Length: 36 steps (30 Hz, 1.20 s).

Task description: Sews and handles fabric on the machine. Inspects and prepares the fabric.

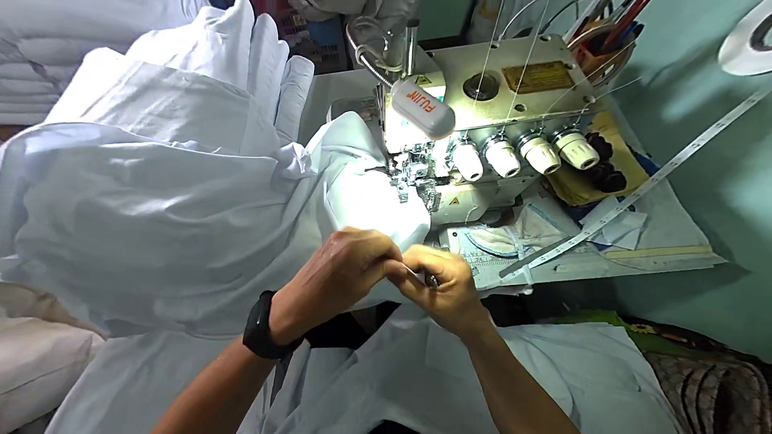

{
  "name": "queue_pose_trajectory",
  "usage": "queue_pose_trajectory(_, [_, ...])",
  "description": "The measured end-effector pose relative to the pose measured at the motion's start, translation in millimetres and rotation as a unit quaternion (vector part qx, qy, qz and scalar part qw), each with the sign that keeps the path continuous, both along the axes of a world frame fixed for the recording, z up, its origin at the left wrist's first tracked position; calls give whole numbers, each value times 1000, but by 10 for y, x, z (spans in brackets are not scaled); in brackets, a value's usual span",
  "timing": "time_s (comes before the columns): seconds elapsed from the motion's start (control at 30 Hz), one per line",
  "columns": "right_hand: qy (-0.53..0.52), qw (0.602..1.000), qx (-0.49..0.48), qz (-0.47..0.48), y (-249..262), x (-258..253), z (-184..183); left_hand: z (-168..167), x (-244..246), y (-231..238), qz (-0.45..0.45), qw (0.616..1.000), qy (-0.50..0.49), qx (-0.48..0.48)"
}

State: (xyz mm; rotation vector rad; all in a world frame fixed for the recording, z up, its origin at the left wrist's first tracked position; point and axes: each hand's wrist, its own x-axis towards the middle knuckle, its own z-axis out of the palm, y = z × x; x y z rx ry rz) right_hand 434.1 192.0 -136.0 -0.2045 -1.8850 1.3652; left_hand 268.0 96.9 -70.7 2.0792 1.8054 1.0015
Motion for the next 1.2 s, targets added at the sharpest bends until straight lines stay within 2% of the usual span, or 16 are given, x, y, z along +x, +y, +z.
queue_pose_trajectory(0.07, [-19,999,46,-2,-56,89,-96,29,0,102,-21,1000,-11,14])
queue_pose_trajectory(0.13, [-9,998,63,-14,-86,165,-200,80,-28,198,0,999,17,46])
queue_pose_trajectory(0.2, [0,991,85,-105,-17,170,-261,58,-79,333,22,996,44,77])
queue_pose_trajectory(0.3, [-47,961,151,-229,233,54,-408,-91,-191,540,46,995,15,87])
queue_pose_trajectory(0.37, [-69,961,163,-210,352,-1,-529,-163,-289,566,48,998,-20,40])
queue_pose_trajectory(0.47, [-54,986,132,-84,259,97,-637,-178,-373,521,36,997,-62,-8])
queue_pose_trajectory(0.53, [-47,991,119,-38,97,247,-666,-193,-373,481,34,997,-62,-9])
queue_pose_trajectory(0.7, [-42,995,80,-45,-135,516,-721,-164,-335,423,52,996,-62,-34])
queue_pose_trajectory(0.8, [-35,998,26,-54,-174,535,-727,-183,-278,441,94,993,-67,-20])
queue_pose_trajectory(0.87, [-33,998,-32,-51,-194,533,-676,-204,-184,426,125,992,-17,6])
queue_pose_trajectory(0.9, [-36,996,-65,-46,-213,542,-640,-214,-99,396,139,989,42,18])
queue_pose_trajectory(0.97, [-52,991,-117,-41,-279,570,-576,-293,161,306,169,968,179,41])
queue_pose_trajectory(1.03, [-63,985,-151,-48,-343,553,-522,-442,367,246,211,942,254,57])
queue_pose_trajectory(1.1, [-69,982,-168,-57,-373,497,-445,-534,335,241,209,948,234,57])
queue_pose_trajectory(1.2, [-55,985,-154,-55,-382,386,-324,-471,85,299,153,975,156,33])
